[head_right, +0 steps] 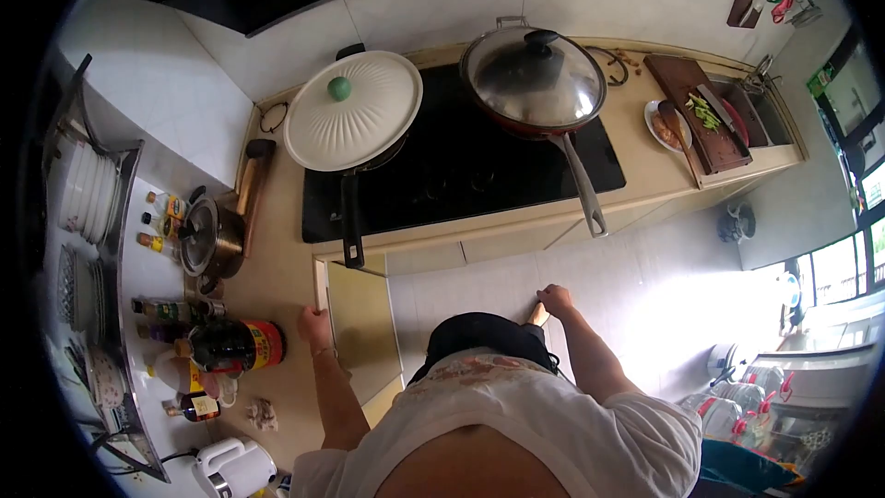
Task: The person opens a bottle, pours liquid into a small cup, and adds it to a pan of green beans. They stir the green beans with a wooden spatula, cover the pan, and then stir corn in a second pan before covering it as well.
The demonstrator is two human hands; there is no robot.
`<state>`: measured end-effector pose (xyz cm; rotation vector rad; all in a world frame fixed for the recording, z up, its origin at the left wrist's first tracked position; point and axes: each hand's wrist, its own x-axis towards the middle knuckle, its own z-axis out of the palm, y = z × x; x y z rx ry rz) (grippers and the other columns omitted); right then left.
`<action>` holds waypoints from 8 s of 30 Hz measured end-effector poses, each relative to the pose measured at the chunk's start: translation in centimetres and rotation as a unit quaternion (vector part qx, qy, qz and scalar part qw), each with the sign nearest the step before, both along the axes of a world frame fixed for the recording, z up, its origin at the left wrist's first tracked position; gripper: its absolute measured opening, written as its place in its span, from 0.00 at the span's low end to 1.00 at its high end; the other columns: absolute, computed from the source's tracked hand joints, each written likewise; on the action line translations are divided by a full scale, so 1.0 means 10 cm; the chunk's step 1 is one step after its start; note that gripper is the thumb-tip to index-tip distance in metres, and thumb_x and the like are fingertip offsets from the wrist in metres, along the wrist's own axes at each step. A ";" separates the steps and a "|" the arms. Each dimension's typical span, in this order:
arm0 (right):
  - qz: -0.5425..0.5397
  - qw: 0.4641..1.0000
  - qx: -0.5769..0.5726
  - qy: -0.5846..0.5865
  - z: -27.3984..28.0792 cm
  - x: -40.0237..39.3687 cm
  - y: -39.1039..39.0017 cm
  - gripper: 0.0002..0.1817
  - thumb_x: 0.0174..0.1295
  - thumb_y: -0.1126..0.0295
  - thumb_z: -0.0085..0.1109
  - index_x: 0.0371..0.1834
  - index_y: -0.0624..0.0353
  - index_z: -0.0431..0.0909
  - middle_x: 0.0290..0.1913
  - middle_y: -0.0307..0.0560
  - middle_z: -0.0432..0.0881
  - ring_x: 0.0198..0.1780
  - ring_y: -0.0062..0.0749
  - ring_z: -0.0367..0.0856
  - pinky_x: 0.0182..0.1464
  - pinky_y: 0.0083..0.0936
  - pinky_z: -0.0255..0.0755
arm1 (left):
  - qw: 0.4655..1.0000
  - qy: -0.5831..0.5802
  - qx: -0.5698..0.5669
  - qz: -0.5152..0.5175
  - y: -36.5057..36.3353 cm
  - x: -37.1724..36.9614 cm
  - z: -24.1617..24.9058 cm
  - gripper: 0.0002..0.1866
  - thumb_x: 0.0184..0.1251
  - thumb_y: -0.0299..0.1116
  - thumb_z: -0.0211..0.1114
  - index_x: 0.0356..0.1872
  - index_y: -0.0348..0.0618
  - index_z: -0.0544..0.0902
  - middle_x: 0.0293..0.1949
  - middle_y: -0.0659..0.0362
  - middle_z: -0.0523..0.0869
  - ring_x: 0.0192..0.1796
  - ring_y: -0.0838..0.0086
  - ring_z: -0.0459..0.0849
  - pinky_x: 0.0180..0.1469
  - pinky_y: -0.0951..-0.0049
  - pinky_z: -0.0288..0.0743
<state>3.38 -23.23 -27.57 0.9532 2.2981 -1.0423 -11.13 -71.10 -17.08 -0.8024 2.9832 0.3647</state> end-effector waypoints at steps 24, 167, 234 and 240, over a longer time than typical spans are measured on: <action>0.000 1.000 0.000 0.006 0.00 0.09 -0.03 0.20 0.46 0.56 0.51 0.32 0.63 0.77 0.33 0.55 0.78 0.38 0.44 0.76 0.43 0.31 0.69 | 1.000 0.021 -0.017 -0.010 -0.03 0.01 -0.07 0.09 0.42 0.38 0.62 0.21 0.43 0.77 0.24 0.53 0.80 0.29 0.58 0.79 0.30 0.62 0.72; 0.126 0.992 -0.015 0.019 0.20 -0.13 -0.14 0.14 0.48 0.61 0.56 0.29 0.64 0.75 0.20 0.46 0.76 0.17 0.26 0.75 0.21 0.22 0.70 | 0.982 0.147 0.121 0.004 0.01 0.20 -0.21 0.05 0.42 0.30 0.57 0.22 0.43 0.75 0.22 0.54 0.79 0.27 0.60 0.78 0.29 0.65 0.71; 0.526 0.771 -0.186 0.309 1.85 -1.80 -4.72 0.50 0.38 0.67 0.68 0.63 0.53 0.43 0.57 0.49 0.60 0.53 0.36 0.64 0.50 0.32 0.64 | 0.774 0.568 0.266 0.085 -1.75 0.67 0.93 0.21 0.50 0.30 0.57 0.45 0.34 0.65 0.44 0.48 0.69 0.46 0.61 0.68 0.48 0.66 0.61; 0.455 0.814 -0.220 0.286 1.64 -1.77 -4.47 0.45 0.43 0.70 0.64 0.63 0.53 0.44 0.54 0.53 0.62 0.50 0.32 0.67 0.45 0.27 0.67 | 0.973 0.195 0.058 0.109 -3.00 0.24 1.10 0.24 0.50 0.33 0.57 0.50 0.36 0.65 0.49 0.45 0.69 0.49 0.56 0.70 0.49 0.63 0.66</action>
